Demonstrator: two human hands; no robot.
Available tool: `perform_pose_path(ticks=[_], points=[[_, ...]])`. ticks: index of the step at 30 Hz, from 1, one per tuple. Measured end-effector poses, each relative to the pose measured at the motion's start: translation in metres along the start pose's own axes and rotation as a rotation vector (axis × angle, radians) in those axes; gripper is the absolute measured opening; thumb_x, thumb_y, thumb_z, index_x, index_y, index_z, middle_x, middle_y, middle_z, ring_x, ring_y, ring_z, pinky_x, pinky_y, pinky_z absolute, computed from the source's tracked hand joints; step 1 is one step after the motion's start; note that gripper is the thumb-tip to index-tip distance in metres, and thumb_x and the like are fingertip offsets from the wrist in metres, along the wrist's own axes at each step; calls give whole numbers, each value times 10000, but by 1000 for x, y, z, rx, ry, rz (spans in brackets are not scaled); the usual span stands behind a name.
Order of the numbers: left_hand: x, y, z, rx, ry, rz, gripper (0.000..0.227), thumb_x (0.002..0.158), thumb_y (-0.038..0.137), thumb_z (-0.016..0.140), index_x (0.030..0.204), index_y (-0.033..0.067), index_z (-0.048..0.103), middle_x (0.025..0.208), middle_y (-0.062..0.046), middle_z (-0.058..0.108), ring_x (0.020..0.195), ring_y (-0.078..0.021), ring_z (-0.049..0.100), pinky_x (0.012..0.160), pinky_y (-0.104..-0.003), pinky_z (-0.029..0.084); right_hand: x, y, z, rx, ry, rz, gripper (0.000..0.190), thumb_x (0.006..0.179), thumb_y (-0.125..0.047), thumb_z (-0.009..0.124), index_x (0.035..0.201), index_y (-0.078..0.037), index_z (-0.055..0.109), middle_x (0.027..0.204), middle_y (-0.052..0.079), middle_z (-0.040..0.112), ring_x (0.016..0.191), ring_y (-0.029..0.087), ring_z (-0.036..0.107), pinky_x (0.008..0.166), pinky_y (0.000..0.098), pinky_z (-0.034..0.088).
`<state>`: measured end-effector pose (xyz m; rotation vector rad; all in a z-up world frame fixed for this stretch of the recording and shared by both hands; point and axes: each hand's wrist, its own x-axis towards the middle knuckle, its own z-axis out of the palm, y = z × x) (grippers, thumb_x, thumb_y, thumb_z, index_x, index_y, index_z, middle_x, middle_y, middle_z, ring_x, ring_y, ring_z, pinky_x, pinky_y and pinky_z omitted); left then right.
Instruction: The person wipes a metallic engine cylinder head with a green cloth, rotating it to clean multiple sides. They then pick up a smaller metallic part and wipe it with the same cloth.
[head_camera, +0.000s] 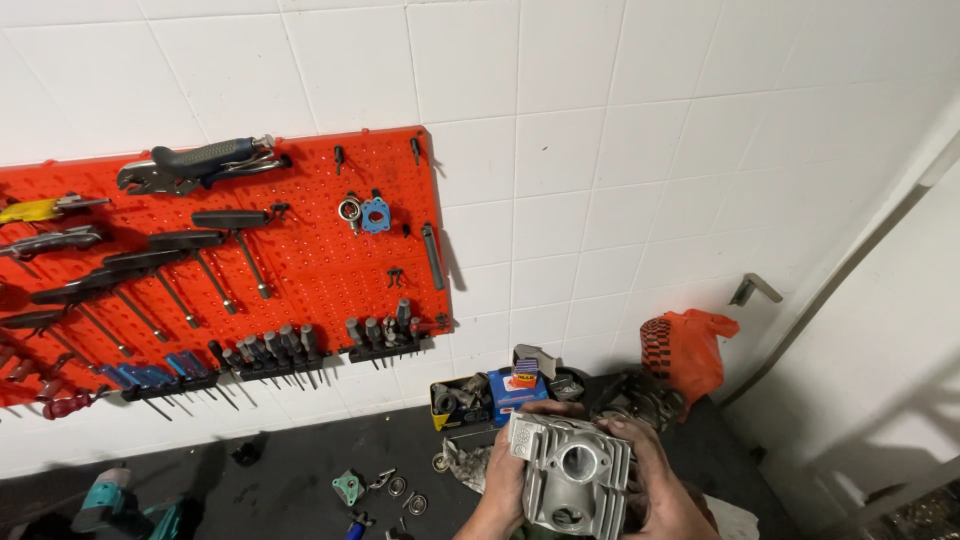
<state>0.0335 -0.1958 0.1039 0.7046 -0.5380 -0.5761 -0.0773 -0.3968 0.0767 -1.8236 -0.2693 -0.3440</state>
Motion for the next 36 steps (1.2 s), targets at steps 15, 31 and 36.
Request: perform_pose_path(ticks=[15, 31, 36], points=[[3, -6, 4, 13, -46, 29, 468, 972, 354, 604, 1279, 2, 568, 1351, -193, 635, 1177, -271, 679, 1028, -413, 568, -6, -9, -3, 28, -3, 119, 1204, 577, -275, 1025, 1507, -205, 263, 1550, 119, 281, 1497, 339, 305, 1023, 515, 521], [-1, -7, 4, -4, -1, 12, 407, 983, 308, 592, 1251, 2, 592, 1335, -191, 646, 1150, -268, 681, 1006, -409, 572, -11, 4, -3, 69, -24, 58, 1166, 612, -242, 1023, 1509, -184, 281, 1537, 157, 284, 1484, 359, 326, 1068, 543, 543], [-4, -10, 3, -2, -17, 65, 397, 988, 295, 571, 1256, 3, 599, 1337, -190, 648, 1171, -265, 678, 1027, -407, 565, -11, 13, -4, 28, -35, -1, 1180, 616, -216, 1018, 1521, -162, 262, 1553, 159, 289, 1496, 348, 301, 1103, 522, 429]])
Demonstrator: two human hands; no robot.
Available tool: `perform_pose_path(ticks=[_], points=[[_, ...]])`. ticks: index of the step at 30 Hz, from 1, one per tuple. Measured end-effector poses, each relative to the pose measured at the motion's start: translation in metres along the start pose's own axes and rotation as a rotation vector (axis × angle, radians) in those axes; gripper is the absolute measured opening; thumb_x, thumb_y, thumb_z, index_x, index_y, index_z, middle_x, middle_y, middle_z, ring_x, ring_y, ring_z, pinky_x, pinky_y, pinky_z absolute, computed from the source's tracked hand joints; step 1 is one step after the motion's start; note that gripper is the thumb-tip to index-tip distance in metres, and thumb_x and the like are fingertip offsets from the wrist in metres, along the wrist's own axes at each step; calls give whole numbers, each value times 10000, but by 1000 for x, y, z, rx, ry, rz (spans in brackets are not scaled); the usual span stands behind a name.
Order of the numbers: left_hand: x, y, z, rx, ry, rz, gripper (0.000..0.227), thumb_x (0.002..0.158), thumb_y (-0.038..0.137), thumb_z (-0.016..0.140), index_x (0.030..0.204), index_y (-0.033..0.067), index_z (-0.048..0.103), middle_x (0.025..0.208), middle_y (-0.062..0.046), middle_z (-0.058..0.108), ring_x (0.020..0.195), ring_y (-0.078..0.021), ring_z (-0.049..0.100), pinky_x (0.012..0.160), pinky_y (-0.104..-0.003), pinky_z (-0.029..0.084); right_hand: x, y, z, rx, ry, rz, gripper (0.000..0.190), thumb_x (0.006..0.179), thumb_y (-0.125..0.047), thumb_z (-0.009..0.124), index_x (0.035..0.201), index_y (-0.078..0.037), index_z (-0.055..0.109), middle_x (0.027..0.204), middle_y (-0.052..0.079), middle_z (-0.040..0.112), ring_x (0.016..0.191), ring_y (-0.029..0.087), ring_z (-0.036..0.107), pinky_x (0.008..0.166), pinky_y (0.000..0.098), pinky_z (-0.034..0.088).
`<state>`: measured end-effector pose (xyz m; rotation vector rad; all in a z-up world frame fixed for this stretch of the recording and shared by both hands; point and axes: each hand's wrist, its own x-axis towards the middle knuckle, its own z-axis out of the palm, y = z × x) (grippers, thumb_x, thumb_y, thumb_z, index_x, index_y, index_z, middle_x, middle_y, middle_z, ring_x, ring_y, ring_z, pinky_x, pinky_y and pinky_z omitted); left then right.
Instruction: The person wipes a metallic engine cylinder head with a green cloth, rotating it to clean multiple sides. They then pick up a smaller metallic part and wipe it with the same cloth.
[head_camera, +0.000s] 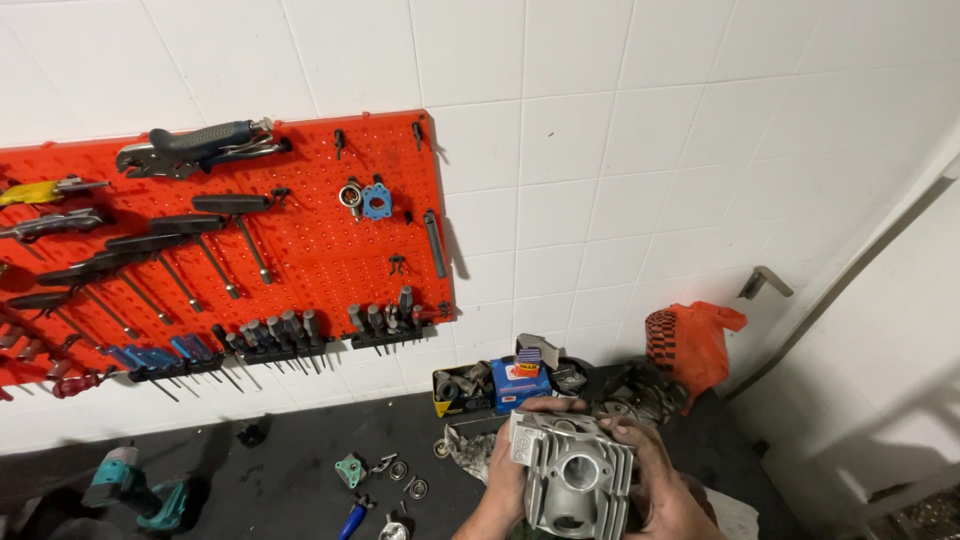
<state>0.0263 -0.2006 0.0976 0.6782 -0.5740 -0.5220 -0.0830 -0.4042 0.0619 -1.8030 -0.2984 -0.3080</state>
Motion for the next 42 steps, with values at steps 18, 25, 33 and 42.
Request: perform_pose_path(ticks=[18, 25, 33, 42], points=[[-5, 4, -1, 90, 22, 58, 447, 971, 341, 602, 1253, -6, 606, 1326, -189, 661, 1205, -256, 664, 1063, -401, 547, 2, -8, 5, 164, 6, 61, 1220, 572, -103, 1016, 1531, -139, 264, 1579, 120, 259, 1522, 309, 267, 1170, 506, 392], [-6, 5, 2, 56, 4, 32, 463, 986, 377, 546, 1256, 5, 604, 1327, -181, 662, 1150, -254, 689, 1010, -395, 572, 4, -16, 5, 101, 28, 113, 1201, 573, -121, 1011, 1525, -150, 278, 1585, 118, 294, 1525, 296, 282, 1178, 488, 382], [-5, 3, 4, 34, -6, 27, 443, 1003, 358, 548, 1250, -6, 598, 1332, -194, 645, 1160, -261, 682, 1015, -396, 571, 1, -13, 3, 157, 12, 64, 1225, 579, -127, 1014, 1542, -147, 257, 1580, 150, 280, 1523, 329, 278, 1188, 509, 362], [-7, 1, 4, 37, 19, 15, 462, 1002, 394, 567, 1239, -2, 599, 1329, -189, 647, 1156, -256, 683, 1014, -397, 573, 0, -19, 5, 110, 12, 65, 1227, 576, -100, 1012, 1538, -140, 253, 1562, 150, 298, 1509, 324, 301, 1161, 509, 400]])
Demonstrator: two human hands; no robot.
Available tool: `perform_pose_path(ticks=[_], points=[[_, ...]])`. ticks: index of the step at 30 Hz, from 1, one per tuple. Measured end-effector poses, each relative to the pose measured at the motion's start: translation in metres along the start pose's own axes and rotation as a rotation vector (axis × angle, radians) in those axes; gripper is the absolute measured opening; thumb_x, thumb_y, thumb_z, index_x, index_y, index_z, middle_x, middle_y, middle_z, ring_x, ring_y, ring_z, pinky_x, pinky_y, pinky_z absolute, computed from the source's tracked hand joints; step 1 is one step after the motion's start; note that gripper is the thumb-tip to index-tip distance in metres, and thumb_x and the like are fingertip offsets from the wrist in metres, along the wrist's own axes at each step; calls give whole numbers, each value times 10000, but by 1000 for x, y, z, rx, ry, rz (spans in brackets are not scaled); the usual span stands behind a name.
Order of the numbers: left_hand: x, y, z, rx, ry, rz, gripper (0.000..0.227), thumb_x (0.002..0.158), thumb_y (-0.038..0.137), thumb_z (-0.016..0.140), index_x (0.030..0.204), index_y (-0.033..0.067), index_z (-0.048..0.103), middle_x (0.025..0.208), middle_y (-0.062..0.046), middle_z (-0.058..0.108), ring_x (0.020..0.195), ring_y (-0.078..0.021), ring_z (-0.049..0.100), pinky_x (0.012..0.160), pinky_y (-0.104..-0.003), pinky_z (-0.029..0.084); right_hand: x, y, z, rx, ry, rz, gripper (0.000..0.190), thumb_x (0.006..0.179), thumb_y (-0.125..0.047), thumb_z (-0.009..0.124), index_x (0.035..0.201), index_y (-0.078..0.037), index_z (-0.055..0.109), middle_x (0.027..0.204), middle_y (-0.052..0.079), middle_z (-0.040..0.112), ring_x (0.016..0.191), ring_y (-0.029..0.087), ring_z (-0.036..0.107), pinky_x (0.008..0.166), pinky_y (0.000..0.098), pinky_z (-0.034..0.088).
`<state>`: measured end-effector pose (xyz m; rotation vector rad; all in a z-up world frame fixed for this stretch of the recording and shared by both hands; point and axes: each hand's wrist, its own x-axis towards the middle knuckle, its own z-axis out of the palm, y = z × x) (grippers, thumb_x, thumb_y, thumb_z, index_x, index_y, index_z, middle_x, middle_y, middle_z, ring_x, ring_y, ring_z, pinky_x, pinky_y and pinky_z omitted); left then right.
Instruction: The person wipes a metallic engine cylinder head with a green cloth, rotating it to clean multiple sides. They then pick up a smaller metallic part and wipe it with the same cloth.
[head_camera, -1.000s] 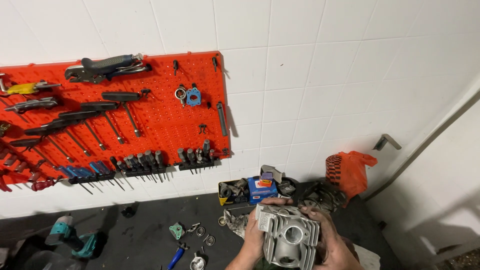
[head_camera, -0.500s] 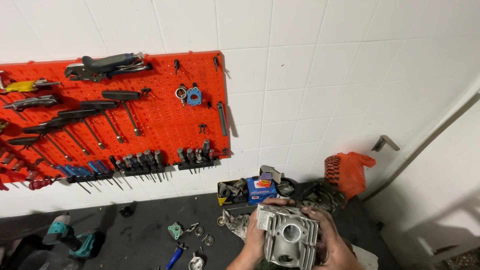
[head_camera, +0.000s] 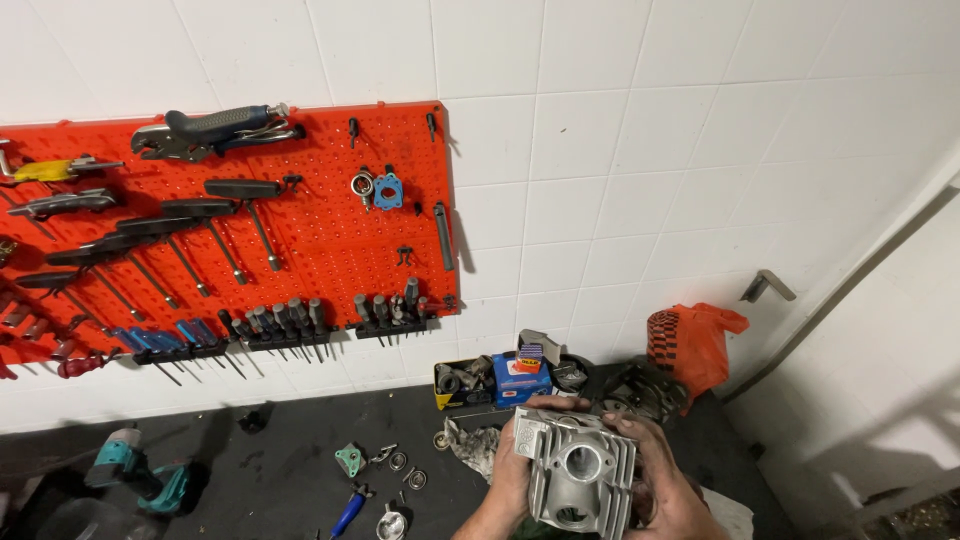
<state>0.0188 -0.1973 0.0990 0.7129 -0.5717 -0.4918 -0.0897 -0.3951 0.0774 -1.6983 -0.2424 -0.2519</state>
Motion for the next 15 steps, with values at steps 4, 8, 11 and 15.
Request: perform_pose_path(ticks=[4, 8, 11, 15], points=[[-2, 0, 0, 16, -16, 41, 464, 993, 381, 564, 1252, -1, 611, 1323, -182, 659, 1153, -252, 688, 1011, -390, 574, 0, -3, 0, -13, -13, -38, 1227, 578, -103, 1014, 1540, -133, 252, 1563, 150, 290, 1511, 325, 289, 1168, 517, 390], [-2, 0, 0, -13, 36, -17, 413, 988, 325, 581, 1232, -6, 613, 1309, -182, 664, 1148, -256, 688, 1014, -397, 575, 0, 0, -3, -79, -31, 6, 1248, 542, -127, 1023, 1524, -143, 252, 1564, 134, 294, 1515, 310, 271, 1165, 493, 398], [-3, 3, 0, 36, 38, -16, 387, 980, 287, 576, 1230, -5, 618, 1307, -183, 672, 1143, -257, 685, 1008, -400, 569, -1, 0, 0, 42, -40, -17, 1212, 579, -134, 1020, 1525, -132, 263, 1556, 145, 280, 1520, 329, 268, 1155, 506, 407], [-5, 1, -5, 142, -2, 83, 402, 992, 300, 550, 1237, -11, 620, 1314, -192, 674, 1251, -268, 633, 1090, -414, 511, -3, -5, 3, -80, -68, -149, 1163, 623, -179, 1011, 1534, -160, 289, 1561, 150, 313, 1512, 350, 304, 1141, 496, 422]])
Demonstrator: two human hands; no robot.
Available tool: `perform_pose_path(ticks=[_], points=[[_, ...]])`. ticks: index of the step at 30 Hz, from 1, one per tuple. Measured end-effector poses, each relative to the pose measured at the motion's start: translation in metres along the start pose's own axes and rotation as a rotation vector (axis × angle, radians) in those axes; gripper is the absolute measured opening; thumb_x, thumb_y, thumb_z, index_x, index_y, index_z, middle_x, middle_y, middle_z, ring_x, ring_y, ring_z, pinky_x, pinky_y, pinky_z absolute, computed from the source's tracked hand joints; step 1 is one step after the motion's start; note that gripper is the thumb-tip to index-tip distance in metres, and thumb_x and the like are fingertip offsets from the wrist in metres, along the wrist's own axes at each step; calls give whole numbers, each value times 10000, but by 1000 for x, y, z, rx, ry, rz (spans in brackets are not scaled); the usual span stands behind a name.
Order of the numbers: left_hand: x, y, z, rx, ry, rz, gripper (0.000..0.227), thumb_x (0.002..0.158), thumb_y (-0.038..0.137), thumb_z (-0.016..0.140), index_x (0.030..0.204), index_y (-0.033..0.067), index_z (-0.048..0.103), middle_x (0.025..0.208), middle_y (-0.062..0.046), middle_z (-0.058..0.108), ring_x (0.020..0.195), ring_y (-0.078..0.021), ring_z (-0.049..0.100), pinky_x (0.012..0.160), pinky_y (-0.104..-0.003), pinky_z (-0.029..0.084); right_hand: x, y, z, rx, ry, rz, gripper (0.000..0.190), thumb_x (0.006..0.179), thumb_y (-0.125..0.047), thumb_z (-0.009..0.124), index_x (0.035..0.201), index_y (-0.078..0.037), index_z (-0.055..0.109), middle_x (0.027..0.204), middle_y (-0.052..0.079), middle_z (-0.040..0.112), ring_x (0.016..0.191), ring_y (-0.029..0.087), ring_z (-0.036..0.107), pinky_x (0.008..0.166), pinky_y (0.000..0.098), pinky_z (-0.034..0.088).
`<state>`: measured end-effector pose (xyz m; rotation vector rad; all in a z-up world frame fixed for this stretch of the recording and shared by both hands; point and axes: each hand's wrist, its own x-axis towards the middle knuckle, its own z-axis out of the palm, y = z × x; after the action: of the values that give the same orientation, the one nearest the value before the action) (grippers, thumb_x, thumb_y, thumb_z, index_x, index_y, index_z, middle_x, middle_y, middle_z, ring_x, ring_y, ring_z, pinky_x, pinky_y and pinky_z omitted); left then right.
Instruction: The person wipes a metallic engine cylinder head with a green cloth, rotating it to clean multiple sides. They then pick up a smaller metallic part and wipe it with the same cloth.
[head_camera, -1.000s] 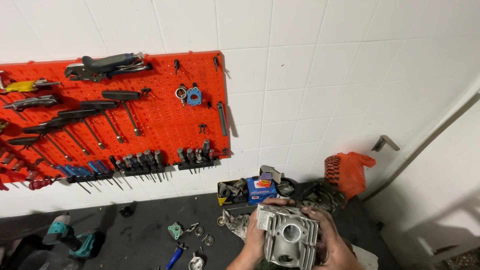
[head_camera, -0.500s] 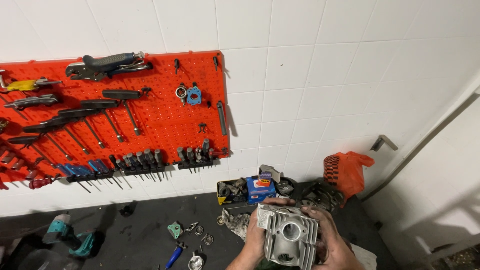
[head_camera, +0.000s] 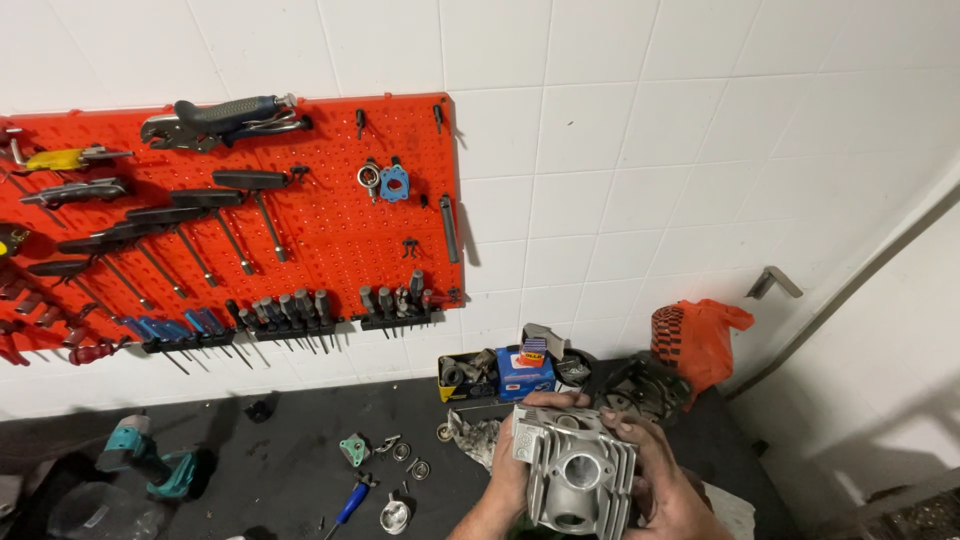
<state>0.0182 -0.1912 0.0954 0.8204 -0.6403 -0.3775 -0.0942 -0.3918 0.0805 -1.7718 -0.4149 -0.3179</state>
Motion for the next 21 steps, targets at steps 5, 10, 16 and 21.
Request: perform_pose_path(ticks=[5, 10, 16, 21], points=[[-3, -3, -5, -37, -72, 69, 561, 982, 474, 526, 1260, -5, 617, 1337, -187, 654, 1292, -289, 596, 1117, -442, 483, -6, 4, 0, -31, -9, 70, 1125, 635, -208, 1012, 1509, -190, 305, 1553, 139, 298, 1519, 359, 284, 1094, 512, 435], [-4, 1, -4, -38, -57, 56, 647, 965, 569, 598, 1235, -19, 609, 1332, -211, 639, 1300, -311, 593, 1129, -458, 484, -6, 4, 1, -97, -14, 20, 1080, 668, -295, 992, 1510, -194, 324, 1567, 151, 326, 1528, 381, 289, 1079, 519, 462], [-7, 1, -5, -31, -71, 118, 625, 960, 546, 595, 1243, -10, 614, 1338, -211, 641, 1317, -315, 582, 1135, -462, 480, -2, 0, 6, -158, -2, -124, 1060, 715, -308, 974, 1537, -177, 319, 1579, 163, 358, 1522, 395, 329, 1185, 549, 378], [-10, -6, -12, -7, -1, 78, 542, 939, 445, 630, 1212, -24, 632, 1295, -228, 651, 1321, -325, 579, 1140, -465, 474, 2, -2, 7, -131, -15, -11, 1090, 664, -299, 988, 1510, -179, 312, 1583, 173, 326, 1513, 381, 318, 1168, 542, 375]])
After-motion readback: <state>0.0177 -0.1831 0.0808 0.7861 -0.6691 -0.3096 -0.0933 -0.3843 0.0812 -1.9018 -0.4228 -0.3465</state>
